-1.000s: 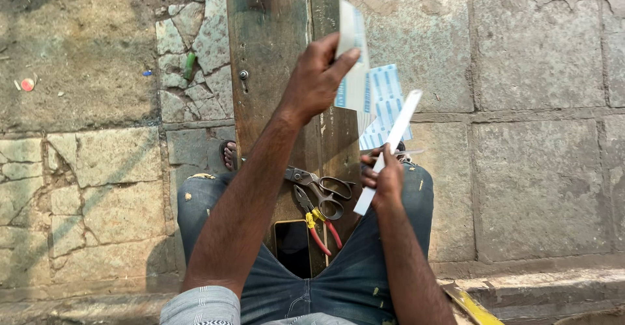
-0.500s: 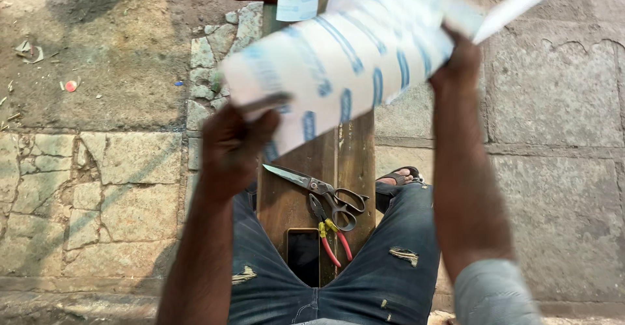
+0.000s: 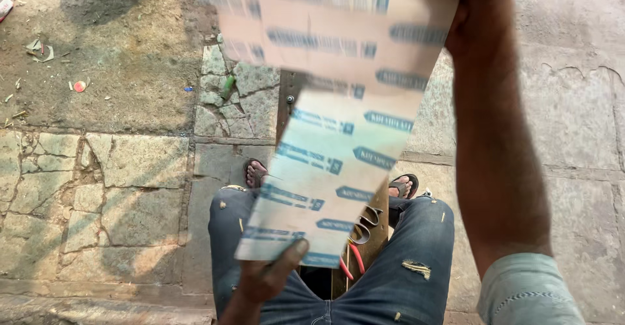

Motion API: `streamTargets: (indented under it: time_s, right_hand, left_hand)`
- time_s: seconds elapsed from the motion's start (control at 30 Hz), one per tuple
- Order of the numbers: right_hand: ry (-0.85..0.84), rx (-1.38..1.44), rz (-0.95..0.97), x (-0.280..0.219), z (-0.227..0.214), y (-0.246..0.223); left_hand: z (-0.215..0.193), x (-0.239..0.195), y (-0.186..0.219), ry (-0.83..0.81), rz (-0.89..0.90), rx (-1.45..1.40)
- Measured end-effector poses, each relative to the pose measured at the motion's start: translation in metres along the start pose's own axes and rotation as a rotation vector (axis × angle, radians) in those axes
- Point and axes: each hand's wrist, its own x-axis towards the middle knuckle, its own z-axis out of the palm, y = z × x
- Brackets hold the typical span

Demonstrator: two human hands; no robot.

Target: The person sits on the ground and uses a metal ruler and a white marker to draw straight lines on a sheet of white material with blue text. The person repeatedly repositions the ruler and marks the material in sections.

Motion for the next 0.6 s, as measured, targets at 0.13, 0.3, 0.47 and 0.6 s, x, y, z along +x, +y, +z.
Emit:
streamTargets:
  time_s: [0.13, 0.3, 0.47, 0.6]
  right_hand:
    - [0.192, 0.043, 0.189, -0.066, -0.021, 0.055]
    - [0.349, 0.164, 0.467, -0.158, -0.067, 0.133]
    - [0.527, -0.090, 0.791, -0.206, -0.095, 0.180]
    - [0.637, -0.313, 0.814, -0.206, -0.109, 0.211]
  left_hand:
    - [0.031, -0.039, -0.027, -0.011, -0.859, -0.347]
    - [0.043, -0.068, -0.042, -0.043, -0.976, -0.473]
    - [0.050, -0.073, -0.041, -0.102, -0.908, -0.480]
    - [0.051, -0.066, -0.038, -0.081, -0.919, -0.459]
